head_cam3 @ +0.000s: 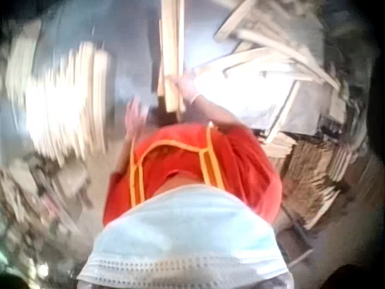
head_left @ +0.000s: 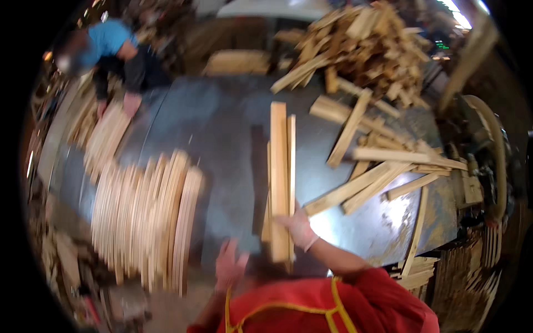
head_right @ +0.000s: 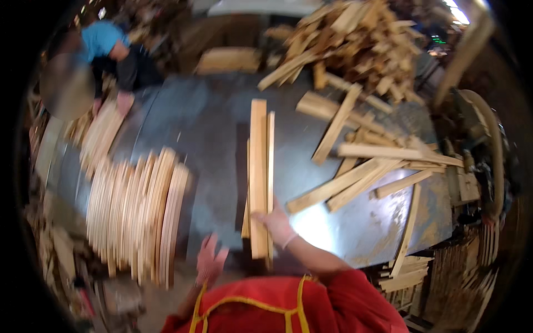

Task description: The person picks up wooden planks from a scattered pile on a metal table and arranges them into a neat stack. The person repeatedly selects planks, aligns them, and places them onto the growing stack, clearing the table surface.

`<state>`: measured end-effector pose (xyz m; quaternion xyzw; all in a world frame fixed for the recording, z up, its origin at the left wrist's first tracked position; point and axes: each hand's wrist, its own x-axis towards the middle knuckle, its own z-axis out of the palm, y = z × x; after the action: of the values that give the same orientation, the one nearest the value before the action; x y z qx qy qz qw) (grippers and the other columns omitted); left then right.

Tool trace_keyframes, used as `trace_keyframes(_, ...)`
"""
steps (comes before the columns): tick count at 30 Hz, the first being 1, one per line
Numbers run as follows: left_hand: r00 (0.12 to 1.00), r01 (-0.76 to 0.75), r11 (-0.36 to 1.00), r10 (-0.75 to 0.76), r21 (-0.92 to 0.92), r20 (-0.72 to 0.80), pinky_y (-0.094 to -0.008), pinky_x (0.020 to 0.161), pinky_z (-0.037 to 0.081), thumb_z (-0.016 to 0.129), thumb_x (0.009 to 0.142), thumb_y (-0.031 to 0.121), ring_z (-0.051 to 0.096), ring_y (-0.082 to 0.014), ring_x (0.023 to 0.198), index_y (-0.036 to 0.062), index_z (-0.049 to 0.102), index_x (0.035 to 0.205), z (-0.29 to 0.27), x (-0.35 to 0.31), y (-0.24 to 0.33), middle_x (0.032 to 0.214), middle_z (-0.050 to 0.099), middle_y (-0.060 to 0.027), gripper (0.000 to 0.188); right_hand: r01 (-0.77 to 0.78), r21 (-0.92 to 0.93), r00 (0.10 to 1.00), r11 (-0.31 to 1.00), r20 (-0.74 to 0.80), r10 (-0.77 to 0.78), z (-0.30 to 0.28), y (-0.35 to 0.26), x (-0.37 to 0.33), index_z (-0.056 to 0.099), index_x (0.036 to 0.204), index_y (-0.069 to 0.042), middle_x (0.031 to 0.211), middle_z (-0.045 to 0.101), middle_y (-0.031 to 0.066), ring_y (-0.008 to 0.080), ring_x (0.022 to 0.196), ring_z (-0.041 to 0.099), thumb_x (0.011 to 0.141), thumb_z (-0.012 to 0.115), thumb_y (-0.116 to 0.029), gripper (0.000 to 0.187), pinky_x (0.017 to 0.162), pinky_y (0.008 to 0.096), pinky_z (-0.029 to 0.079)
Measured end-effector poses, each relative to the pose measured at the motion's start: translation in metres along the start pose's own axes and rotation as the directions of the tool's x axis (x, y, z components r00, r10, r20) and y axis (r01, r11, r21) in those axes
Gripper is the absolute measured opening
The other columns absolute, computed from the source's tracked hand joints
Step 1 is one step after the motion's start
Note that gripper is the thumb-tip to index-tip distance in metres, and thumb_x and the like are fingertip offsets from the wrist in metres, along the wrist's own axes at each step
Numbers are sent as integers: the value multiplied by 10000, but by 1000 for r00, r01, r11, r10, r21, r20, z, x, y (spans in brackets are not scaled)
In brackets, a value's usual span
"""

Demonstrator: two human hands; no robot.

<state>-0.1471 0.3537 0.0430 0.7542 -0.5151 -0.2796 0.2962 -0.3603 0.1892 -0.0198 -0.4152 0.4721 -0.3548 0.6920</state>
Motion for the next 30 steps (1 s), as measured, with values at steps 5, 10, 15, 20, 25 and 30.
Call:
trace_keyframes(5, 998, -37, 994, 43, 106, -54, -500, 961, 575, 757, 876, 290, 673, -449, 1144, 68, 643, 1387, 31, -1, -26, 1397, 634, -235, 568, 408, -554, 890, 726, 65, -451, -72, -228, 48, 453, 1514, -22, 1342, 644, 157, 267, 1177, 625, 949, 788, -288, 709, 1073, 406, 492)
trace_keyframes(10, 949, -313, 945, 307, 94, 75, -511, 874, 609, 773, 849, 319, 699, -434, 1120, 127, 667, 1340, 92, 10, 12, 1339, 666, -222, 538, 518, 89, 744, 851, -537, -397, -228, -528, 107, 709, 1182, -153, 959, 691, 109, 253, 825, 628, 977, 678, -501, 405, 798, 447, 525)
trace_keyframes(15, 943, -143, 989, 127, 29, 307, -491, 1003, 579, 781, 866, 331, 681, -444, 1216, 99, 646, 1418, 121, 6, 68, 1434, 642, -247, 613, 125, -959, 695, 253, -98, -712, -357, -355, 152, 552, 1483, -90, 1355, 668, 170, 352, 1215, 637, 903, 781, -410, 701, 1062, 469, 494)
trace_keyframes(20, 912, -160, 946, 33, 281, 408, -511, 1029, 551, 776, 870, 321, 634, -420, 1280, 111, 623, 1436, 138, 10, 87, 1458, 632, -179, 624, 15, -987, 967, -161, 55, -248, -324, -216, 125, 444, 1613, -131, 1598, 521, 160, 378, 1487, 479, 796, 865, -411, 961, 1235, 505, 399)
trace_keyframes(25, 925, -339, 904, 268, 260, 270, -540, 927, 567, 719, 910, 296, 685, -421, 1097, 103, 624, 1328, 146, 24, 88, 1312, 659, -151, 470, 105, -934, 954, -342, 191, -230, -309, -182, 152, 457, 1558, -177, 1507, 570, 133, 379, 1404, 545, 801, 860, -436, 896, 1115, 528, 475)
trace_keyframes(30, 948, -123, 962, 41, 246, 316, -530, 1069, 505, 740, 928, 347, 618, -434, 1275, 95, 608, 1411, 144, 27, 114, 1450, 609, -193, 561, 161, -987, 959, -16, 153, 238, -250, -172, 161, 512, 1560, -142, 1288, 730, 117, 301, 1236, 667, 862, 823, -498, 843, 1031, 415, 533)
